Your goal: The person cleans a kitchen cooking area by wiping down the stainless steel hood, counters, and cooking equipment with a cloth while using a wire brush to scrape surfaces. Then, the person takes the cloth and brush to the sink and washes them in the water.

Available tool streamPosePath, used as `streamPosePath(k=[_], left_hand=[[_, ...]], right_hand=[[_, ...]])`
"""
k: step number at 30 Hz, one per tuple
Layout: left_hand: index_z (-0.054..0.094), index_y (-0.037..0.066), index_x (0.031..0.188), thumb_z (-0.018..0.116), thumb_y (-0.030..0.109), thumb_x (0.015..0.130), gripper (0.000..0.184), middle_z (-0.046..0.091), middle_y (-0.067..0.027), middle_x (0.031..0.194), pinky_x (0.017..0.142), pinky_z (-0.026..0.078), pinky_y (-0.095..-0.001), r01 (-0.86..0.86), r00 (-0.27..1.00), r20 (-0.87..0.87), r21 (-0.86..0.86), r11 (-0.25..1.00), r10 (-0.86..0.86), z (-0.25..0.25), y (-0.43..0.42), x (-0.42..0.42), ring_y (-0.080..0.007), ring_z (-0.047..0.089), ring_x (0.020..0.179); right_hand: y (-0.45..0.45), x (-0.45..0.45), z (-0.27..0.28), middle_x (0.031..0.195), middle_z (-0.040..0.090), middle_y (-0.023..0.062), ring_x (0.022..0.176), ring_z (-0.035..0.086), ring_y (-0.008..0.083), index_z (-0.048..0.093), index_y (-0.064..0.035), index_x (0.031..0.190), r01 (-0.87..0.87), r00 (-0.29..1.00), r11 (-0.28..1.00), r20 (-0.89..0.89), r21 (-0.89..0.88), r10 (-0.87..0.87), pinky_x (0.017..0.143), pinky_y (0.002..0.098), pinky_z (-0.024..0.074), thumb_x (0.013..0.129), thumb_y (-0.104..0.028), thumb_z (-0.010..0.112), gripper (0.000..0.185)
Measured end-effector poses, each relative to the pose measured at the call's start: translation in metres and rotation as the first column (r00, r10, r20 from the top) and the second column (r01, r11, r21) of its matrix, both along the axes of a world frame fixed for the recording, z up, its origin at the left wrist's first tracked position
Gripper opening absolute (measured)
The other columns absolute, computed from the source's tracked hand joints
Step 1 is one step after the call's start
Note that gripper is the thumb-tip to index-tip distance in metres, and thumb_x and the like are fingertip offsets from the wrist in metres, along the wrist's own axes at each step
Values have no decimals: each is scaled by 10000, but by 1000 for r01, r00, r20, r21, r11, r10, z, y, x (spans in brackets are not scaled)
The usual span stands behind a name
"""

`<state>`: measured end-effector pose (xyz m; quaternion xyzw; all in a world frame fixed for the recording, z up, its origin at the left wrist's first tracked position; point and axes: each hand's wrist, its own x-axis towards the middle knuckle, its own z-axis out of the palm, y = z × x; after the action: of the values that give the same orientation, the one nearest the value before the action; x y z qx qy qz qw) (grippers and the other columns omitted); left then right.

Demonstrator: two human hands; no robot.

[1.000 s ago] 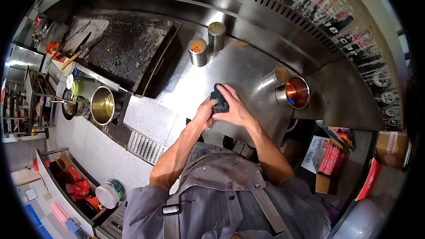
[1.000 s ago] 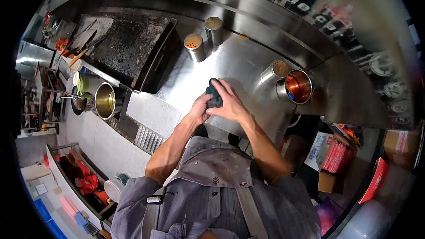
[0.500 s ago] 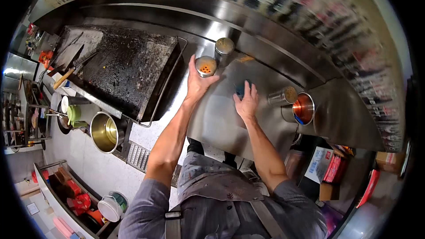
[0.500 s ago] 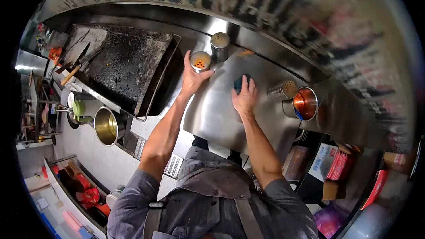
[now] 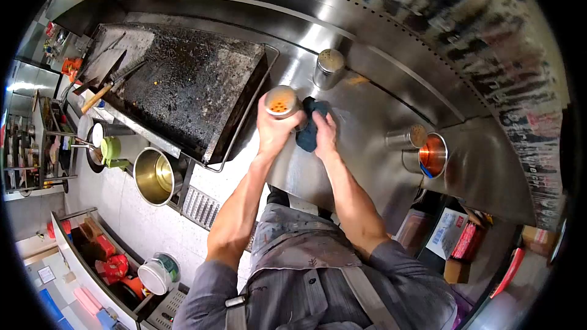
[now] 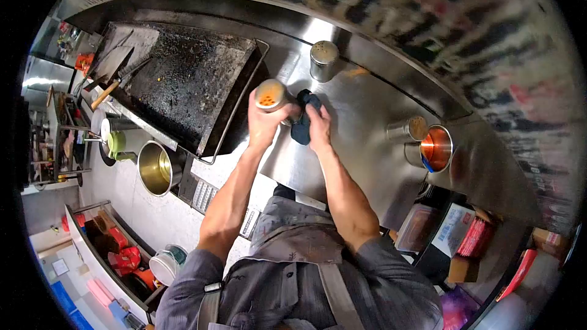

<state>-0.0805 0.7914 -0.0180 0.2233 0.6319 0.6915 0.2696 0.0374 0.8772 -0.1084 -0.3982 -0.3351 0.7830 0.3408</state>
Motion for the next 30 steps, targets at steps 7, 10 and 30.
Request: streamPosePath(k=[7,10,30], left_hand=[[490,16,1262,842,65,724,644,618,-69,1131,956,499,-331,11,1000,11,146,989,-13,54,-17,29,-162,616,1025],[467,17,1274,852,41,708,685,617,-70,1122,923,515,-314,-38,994,-100,72,997,45,56,-24,29,-153,622,1007],[413,10,1352,879,79,640,853,563,-83,1180,987,476,-345,-248,964,-173,-313,917,202,51,-189,56,-188,583,1088]], right_hand=[[-17,4,16,1209,694,123,1071,683,249,630,1,1270,-236,937,864,-339,-444,82,975,400,540,1040,-331,364,483],[-46,29,41,1207,696,127,1055,689,248,620,9,1281,-323,925,841,-331,-433,185,976,375,541,1028,-293,455,427],[-41,-86,-3,1372,522,116,1216,479,346,630,-163,1277,-771,563,133,763,623,-316,980,554,400,797,-208,688,486]])
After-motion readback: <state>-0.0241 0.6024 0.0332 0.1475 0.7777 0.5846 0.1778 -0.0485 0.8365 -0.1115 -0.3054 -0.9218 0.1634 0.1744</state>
